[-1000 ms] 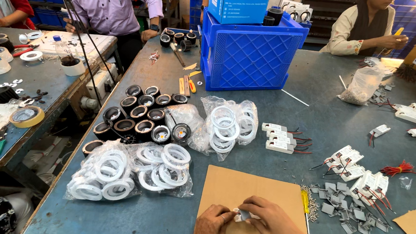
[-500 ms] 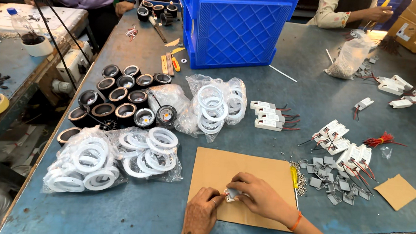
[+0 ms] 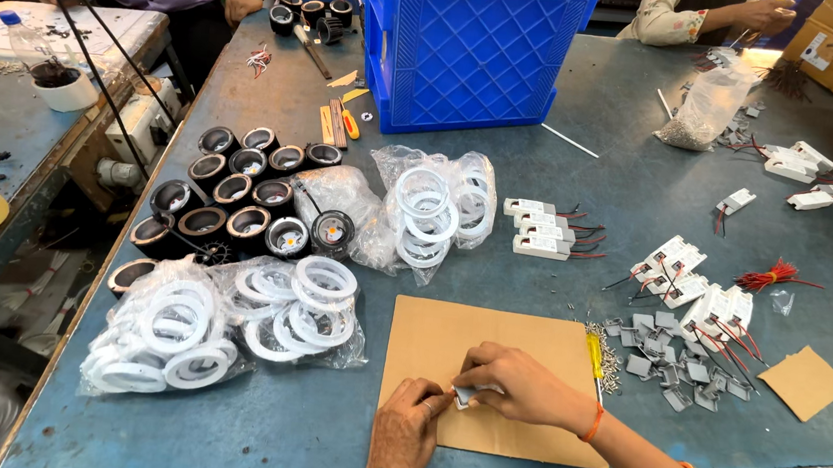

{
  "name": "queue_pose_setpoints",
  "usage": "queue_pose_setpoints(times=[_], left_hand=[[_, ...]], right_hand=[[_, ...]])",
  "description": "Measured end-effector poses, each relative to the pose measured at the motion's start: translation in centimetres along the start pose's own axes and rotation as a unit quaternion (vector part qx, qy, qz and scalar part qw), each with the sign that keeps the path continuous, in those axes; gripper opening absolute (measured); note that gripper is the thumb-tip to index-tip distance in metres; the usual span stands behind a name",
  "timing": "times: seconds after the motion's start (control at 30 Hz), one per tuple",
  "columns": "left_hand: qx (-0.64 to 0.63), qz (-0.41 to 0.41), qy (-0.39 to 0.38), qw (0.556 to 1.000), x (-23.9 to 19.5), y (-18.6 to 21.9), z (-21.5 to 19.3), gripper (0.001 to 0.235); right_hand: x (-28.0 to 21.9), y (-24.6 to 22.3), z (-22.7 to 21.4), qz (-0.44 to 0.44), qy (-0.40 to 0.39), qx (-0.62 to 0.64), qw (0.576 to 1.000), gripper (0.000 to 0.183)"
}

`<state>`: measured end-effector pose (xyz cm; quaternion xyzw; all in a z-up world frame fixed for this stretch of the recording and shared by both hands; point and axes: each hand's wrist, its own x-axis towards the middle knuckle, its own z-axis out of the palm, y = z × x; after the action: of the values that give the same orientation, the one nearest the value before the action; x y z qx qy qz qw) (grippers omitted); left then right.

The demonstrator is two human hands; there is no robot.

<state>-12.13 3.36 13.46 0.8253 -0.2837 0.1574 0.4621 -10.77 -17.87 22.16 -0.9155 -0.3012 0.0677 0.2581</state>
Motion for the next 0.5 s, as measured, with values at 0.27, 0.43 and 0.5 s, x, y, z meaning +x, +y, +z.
queue_pose_setpoints(times=[0.27,0.43,0.5], left_hand=[[-0.052,-0.066,-0.02,0.996,0.0,-1.6,1.1,0.019],[-0.065,-0.077,-0.032,0.994,-0.3,-2.7,1.8,0.022],[-0.073,-0.061,-0.017,0.995,-0.3,-3.3,2.1,0.02]], right_hand=[[1.7,0.1,-0.4,0.076,-0.059,-0.015,0.995,0.027],[3.4,1.3,-0.3,0.102,-0.108,-0.014,0.989,0.025],[4.1,2.0,0.2,0.095,-0.107,-0.027,0.989,0.027]])
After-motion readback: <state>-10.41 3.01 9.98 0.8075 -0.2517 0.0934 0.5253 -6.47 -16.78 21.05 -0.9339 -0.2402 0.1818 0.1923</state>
